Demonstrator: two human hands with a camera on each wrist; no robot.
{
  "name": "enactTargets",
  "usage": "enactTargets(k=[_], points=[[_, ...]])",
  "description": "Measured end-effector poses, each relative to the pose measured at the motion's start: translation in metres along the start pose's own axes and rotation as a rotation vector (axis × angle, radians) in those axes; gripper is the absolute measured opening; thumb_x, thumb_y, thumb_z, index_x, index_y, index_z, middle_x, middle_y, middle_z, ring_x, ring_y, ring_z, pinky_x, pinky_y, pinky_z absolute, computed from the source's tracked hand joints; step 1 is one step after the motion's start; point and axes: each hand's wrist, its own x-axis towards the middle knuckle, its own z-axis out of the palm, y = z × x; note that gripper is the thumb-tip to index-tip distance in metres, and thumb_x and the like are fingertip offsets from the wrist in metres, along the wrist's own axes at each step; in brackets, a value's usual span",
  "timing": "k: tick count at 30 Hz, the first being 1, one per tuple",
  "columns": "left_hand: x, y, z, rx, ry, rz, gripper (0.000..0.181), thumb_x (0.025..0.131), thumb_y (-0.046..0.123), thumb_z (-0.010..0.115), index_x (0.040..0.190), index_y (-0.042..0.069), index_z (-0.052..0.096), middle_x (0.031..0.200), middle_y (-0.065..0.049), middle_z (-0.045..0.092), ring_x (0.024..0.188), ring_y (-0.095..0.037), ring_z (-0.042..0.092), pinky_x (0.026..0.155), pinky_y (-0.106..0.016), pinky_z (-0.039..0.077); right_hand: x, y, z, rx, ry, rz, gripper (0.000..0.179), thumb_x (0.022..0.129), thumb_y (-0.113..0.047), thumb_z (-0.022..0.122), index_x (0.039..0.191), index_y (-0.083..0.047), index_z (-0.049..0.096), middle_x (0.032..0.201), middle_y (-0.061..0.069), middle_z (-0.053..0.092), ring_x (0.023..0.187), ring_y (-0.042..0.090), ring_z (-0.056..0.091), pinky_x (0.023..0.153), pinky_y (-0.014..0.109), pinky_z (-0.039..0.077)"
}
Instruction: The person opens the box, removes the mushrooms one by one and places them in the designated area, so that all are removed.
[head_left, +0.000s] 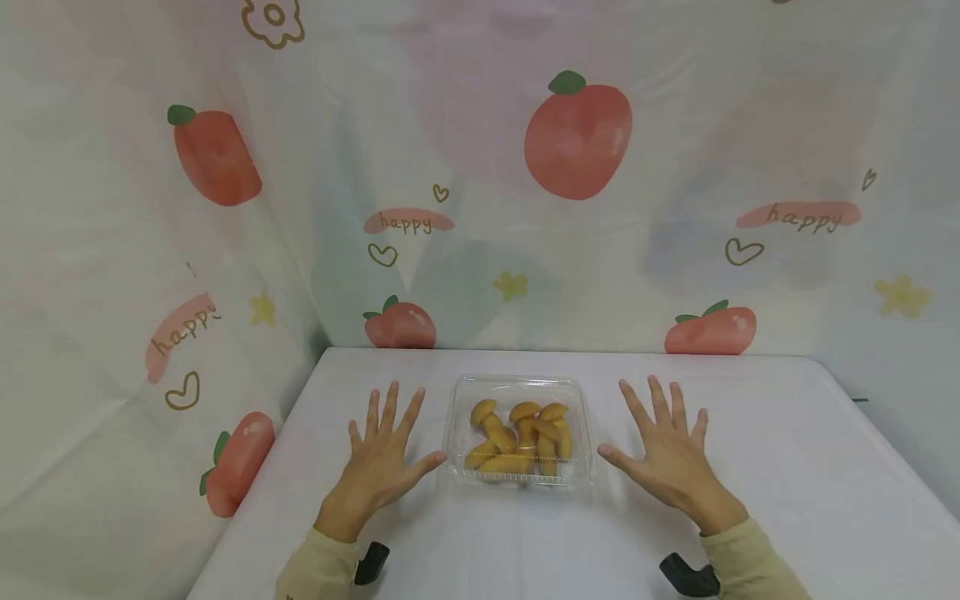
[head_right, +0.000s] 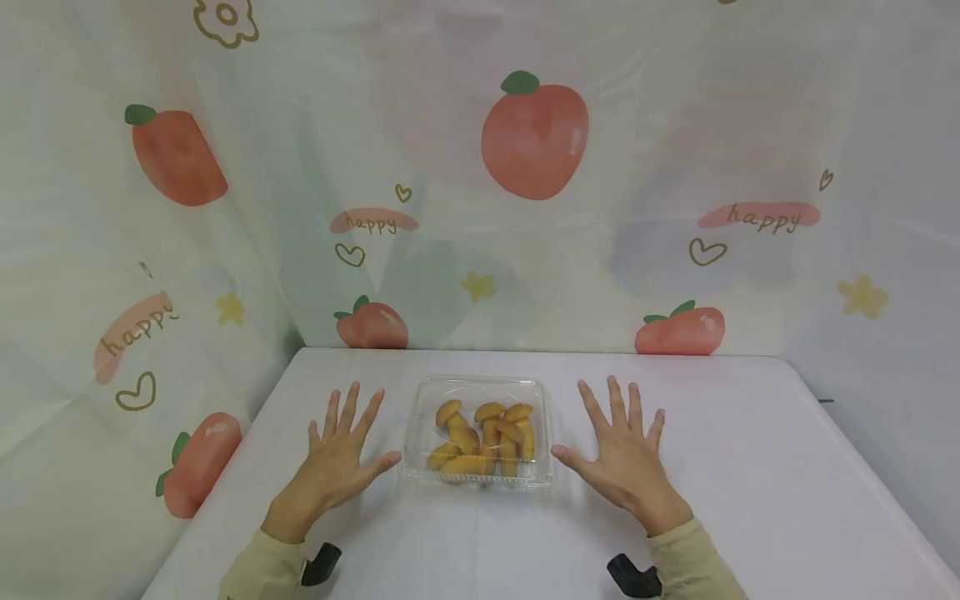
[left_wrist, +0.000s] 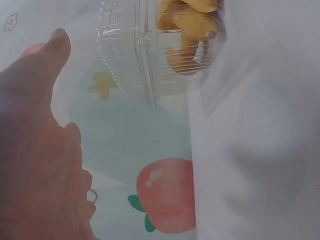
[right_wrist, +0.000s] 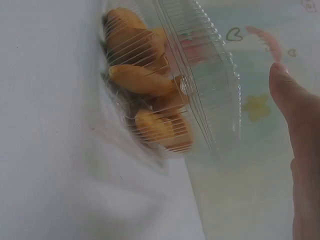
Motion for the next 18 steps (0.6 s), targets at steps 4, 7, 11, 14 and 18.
enactTargets(k=[4,7,11,14,18], points=[[0.003,0.003,-0.002,-0.029,0.001,0.011,0.097,0.088,0.073,0.056,0.164,0.035,0.008,0.173,-0.011,-0.002,0.159,-0.041,-0.004,0.114,-0.081,0.013,0.000,-0.003,0.001,0.016,0.011,-0.009,0.100,0.087,-0.065,0.063,0.164,-0.026,0.012,0.168,0.028,0.005,0.154,0.052,-0.009,0.109,0.085,-0.004],[0.005,0.005,-0.002,-0.054,-0.008,0.031,0.097,0.089,0.072,0.057,0.163,0.036,0.006,0.173,-0.010,-0.003,0.159,-0.041,0.000,0.116,-0.078,0.016,0.001,-0.005,0.002,0.032,0.015,-0.023,0.101,0.086,-0.063,0.065,0.164,-0.026,0.012,0.167,0.029,0.008,0.154,0.053,-0.006,0.111,0.084,-0.003],[0.009,0.008,-0.001,-0.098,0.000,0.092,0.096,0.090,0.067,0.060,0.164,0.035,0.007,0.173,-0.012,0.001,0.158,-0.042,0.006,0.117,-0.076,0.019,0.003,-0.007,0.004,0.024,0.011,-0.034,0.102,0.086,-0.063,0.066,0.164,-0.026,0.013,0.167,0.029,0.011,0.154,0.054,0.000,0.112,0.082,0.000],[0.011,0.011,0.000,-0.127,0.005,0.140,0.097,0.090,0.064,0.062,0.164,0.034,0.007,0.173,-0.013,0.003,0.158,-0.042,0.008,0.118,-0.074,0.020,0.004,-0.009,0.005,0.016,0.008,-0.042,0.101,0.085,-0.063,0.067,0.164,-0.025,0.015,0.166,0.029,0.015,0.154,0.053,0.003,0.113,0.081,0.003],[0.013,0.013,0.001,-0.152,0.012,0.176,0.097,0.090,0.062,0.063,0.164,0.031,0.009,0.172,-0.014,0.006,0.157,-0.042,0.013,0.118,-0.071,0.025,0.005,-0.012,0.005,0.043,-0.005,-0.055,0.101,0.084,-0.061,0.068,0.164,-0.025,0.017,0.166,0.028,0.017,0.154,0.052,0.005,0.113,0.080,0.006]])
